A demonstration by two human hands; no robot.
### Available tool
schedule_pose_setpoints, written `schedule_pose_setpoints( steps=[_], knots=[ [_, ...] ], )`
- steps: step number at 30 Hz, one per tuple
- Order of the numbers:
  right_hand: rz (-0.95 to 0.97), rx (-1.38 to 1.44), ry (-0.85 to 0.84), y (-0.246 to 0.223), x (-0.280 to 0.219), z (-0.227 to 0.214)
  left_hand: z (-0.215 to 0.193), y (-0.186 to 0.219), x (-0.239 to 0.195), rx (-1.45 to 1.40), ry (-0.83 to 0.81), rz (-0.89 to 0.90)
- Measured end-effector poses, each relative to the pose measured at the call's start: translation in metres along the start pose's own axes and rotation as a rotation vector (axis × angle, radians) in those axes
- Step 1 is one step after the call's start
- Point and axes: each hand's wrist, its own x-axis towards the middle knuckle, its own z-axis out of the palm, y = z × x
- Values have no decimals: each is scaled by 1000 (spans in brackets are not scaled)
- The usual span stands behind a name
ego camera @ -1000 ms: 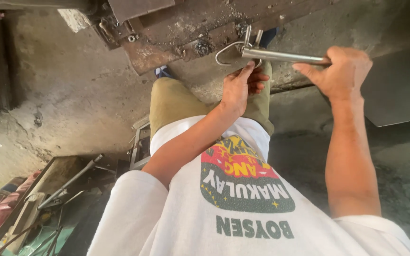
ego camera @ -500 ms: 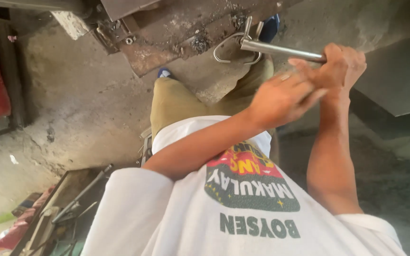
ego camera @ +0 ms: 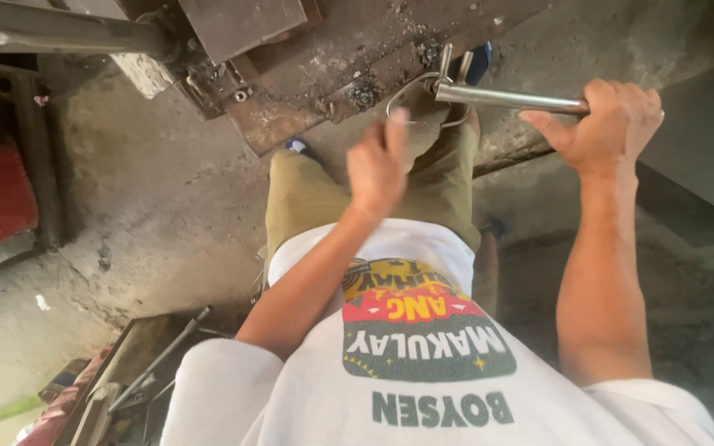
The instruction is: Bending metal rods into specific shapes using a manual jig and lever bar on a workshop floor.
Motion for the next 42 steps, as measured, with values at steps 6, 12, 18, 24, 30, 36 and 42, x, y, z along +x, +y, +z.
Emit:
schedule_pose_setpoints(
  steps=[6, 12, 18, 24, 30, 36, 42],
  knots=[
    [5, 7, -57, 8, 5, -4, 8, -52, 25, -147, -131, -205],
    [-20, 31, -173, 19, 25, -9, 16, -56, 28, 26, 140, 106],
    [-100, 10, -154, 18, 19, -5, 3, -54, 31, -430, -115, -336],
    [27, 58, -133, -2, -6, -1, 5, -58, 27, -427, -85, -287],
    [55, -8, -102, -8, -12, -5, 14, -60, -8, -384, -89, -208],
    [89, -26, -52, -23, -16, -3, 61, 75, -27, 42, -169, 814],
    [89, 121, 114, 11, -46, 35, 169, 73, 20, 208, -118, 673]
  ],
)
